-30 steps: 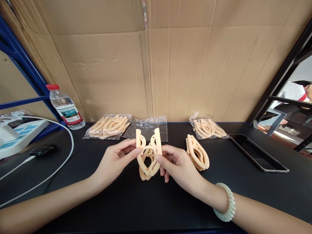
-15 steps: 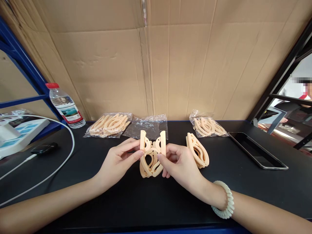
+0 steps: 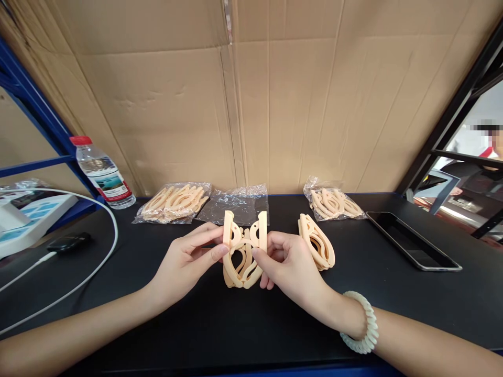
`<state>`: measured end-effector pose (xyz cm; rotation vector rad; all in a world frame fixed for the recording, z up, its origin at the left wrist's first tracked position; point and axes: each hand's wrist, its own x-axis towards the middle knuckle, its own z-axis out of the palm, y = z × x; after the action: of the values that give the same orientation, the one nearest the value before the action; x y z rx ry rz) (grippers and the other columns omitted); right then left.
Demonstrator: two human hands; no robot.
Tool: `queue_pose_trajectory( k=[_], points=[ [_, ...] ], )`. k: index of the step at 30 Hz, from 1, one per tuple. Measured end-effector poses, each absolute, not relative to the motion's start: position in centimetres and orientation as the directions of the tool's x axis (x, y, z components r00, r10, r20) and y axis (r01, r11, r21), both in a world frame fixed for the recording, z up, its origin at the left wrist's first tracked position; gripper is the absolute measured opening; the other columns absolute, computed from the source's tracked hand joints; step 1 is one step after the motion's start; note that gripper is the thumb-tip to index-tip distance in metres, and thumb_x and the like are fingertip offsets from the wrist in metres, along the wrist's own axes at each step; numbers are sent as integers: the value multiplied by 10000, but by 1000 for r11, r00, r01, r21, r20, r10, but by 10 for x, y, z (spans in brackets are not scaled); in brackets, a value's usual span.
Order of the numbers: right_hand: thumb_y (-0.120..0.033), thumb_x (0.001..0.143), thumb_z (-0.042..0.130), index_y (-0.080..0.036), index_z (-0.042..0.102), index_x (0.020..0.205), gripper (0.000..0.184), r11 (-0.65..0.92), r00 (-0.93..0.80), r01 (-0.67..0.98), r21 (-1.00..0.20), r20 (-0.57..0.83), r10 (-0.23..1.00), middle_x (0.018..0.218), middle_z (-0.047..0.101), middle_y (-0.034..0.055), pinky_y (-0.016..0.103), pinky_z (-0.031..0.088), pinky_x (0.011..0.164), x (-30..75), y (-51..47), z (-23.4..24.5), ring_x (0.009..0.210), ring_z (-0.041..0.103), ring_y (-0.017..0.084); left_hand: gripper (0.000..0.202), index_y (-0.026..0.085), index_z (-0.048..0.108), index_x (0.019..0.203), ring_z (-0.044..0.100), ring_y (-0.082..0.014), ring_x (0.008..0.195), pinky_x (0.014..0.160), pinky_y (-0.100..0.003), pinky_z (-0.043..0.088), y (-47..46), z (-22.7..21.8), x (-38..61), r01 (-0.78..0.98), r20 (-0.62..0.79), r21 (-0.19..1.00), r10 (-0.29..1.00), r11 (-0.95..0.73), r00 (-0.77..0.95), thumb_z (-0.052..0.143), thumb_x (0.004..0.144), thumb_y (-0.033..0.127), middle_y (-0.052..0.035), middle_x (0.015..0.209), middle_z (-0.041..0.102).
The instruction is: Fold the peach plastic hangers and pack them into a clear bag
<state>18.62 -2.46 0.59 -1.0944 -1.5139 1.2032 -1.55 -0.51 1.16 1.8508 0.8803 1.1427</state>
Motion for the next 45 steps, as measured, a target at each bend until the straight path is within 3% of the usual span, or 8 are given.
queue_pose_trajectory(
  k=[5, 17, 25, 28, 32, 35, 39, 45],
  points=[
    [-386, 793, 677, -166, 549, 693, 274, 136, -234, 100, -986, 109, 966, 476, 579, -25, 185, 460, 378, 187, -25, 5, 385, 561, 100, 139, 236, 732, 953, 551, -146, 826, 665, -219, 530, -5, 13, -16, 147, 373, 879, 846, -454, 381, 628, 862, 248, -22, 870, 551],
    [-387, 786, 701, -130, 617, 772, 271, 126, -330, 87, -988, 91, 940, 555, 598, -18, 168, 463, 392, 185, -23, 3, 416, 579, 92, 236, 227, 713, 1063, 568, -143, 805, 663, -242, 555, -8, 10, -14, 159, 336, 897, 869, -413, 363, 648, 837, 237, -34, 936, 610],
    [-389, 846, 645, -125, 649, 835, 265, 150, -453, 69, -986, 103, 885, 599, 588, -18, 159, 454, 423, 187, -17, -3, 449, 561, 70, 195, 184, 708, 973, 542, -151, 746, 603, -244, 520, -6, 8, -11, 254, 232, 906, 900, -337, 368, 639, 822, 287, -40, 878, 621],
    [-377, 834, 664, -128, 652, 837, 250, 135, -478, 49, -990, 95, 873, 593, 582, -24, 151, 437, 413, 185, -15, -5, 444, 547, 64, 179, 169, 700, 924, 539, -150, 748, 620, -245, 502, -7, 11, -10, 217, 186, 930, 890, -296, 417, 624, 825, 298, -38, 865, 599],
    [-391, 860, 626, -127, 666, 950, 282, 110, -511, 22, -994, 83, 856, 649, 622, 0, 168, 474, 448, 184, -15, -6, 480, 569, 72, 216, 148, 678, 918, 571, -154, 726, 600, -242, 480, -4, 17, -9, 117, 56, 986, 898, -118, 436, 637, 814, 333, -37, 821, 630],
    [-393, 857, 622, -127, 651, 1049, 330, 101, -449, 3, -995, 89, 889, 763, 654, 34, 189, 505, 463, 186, -13, -1, 531, 593, 86, 234, 146, 676, 931, 593, -157, 732, 615, -245, 485, 3, 22, -13, 53, 2, 998, 927, -24, 375, 651, 804, 342, -39, 831, 657],
    [-438, 826, 640, -120, 640, 1068, 400, 67, -320, -20, -998, 70, 945, 829, 645, 49, 207, 516, 461, 189, -9, 6, 544, 596, 91, 226, 152, 673, 931, 607, -157, 748, 655, -261, 503, 15, 26, -22, 22, 10, 1000, 954, -17, 300, 647, 808, 340, -42, 874, 668],
    [-457, 828, 616, -125, 637, 1015, 381, 38, -286, -11, -999, 40, 957, 794, 626, 33, 206, 509, 460, 188, -6, 0, 545, 589, 90, 241, 143, 668, 931, 623, -176, 803, 720, -280, 499, 26, 14, -22, 177, -25, 983, 940, -38, 340, 609, 809, 342, -51, 878, 677]
  ],
)
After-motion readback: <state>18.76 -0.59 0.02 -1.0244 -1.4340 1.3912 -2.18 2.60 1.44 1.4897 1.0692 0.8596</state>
